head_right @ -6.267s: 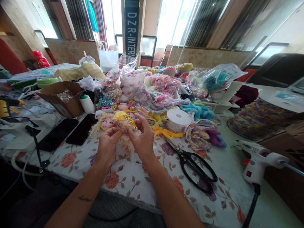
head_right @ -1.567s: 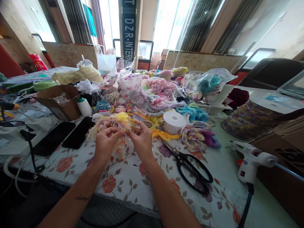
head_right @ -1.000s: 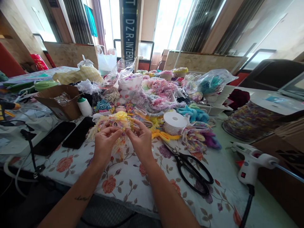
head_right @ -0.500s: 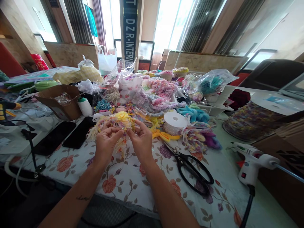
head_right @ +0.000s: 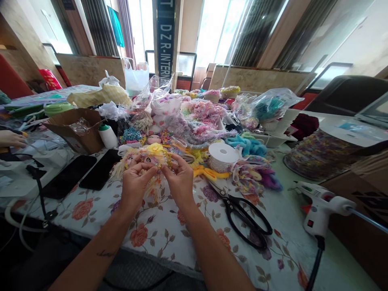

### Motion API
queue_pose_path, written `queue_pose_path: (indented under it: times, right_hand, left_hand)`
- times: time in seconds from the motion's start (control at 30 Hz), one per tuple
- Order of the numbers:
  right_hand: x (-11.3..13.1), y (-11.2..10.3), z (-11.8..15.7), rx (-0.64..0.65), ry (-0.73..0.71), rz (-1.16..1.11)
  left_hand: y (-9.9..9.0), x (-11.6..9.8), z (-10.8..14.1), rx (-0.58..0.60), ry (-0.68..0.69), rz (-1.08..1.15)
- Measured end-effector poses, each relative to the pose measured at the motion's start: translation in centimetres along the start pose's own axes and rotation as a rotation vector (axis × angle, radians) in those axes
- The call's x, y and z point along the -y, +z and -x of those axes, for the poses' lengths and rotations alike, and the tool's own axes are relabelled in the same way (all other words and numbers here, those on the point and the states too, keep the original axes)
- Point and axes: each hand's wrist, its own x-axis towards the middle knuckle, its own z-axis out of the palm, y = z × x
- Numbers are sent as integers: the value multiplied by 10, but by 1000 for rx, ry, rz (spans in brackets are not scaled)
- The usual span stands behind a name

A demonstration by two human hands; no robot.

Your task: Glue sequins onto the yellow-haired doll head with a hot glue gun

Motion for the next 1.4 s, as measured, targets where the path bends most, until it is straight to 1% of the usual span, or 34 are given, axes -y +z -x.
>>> queue_pose_path:
  times: [0.23, 0.73, 0.9, 1.07, 1.23, 1.4]
  right_hand:
    - [-1, 0, 0, 7, -16, 11]
    - [2, 0, 1, 11, 11, -2]
    - [3, 0, 1, 2, 14, 22]
    - [3, 1, 0, 8, 14, -10]
    - [8, 2, 1, -14, 59, 4]
    - [13, 2, 2, -22, 57, 12]
  left_hand:
    - [0, -1, 0, -1, -14, -20]
    - [1, -2, 0, 1, 13, -7]
    - [1, -2, 0, -2, -11, -6]
    - [1, -1, 0, 3, -15, -10]
    - [1, -3, -2, 3, -33, 18]
    - [-1, -4, -3, 22, -25, 30]
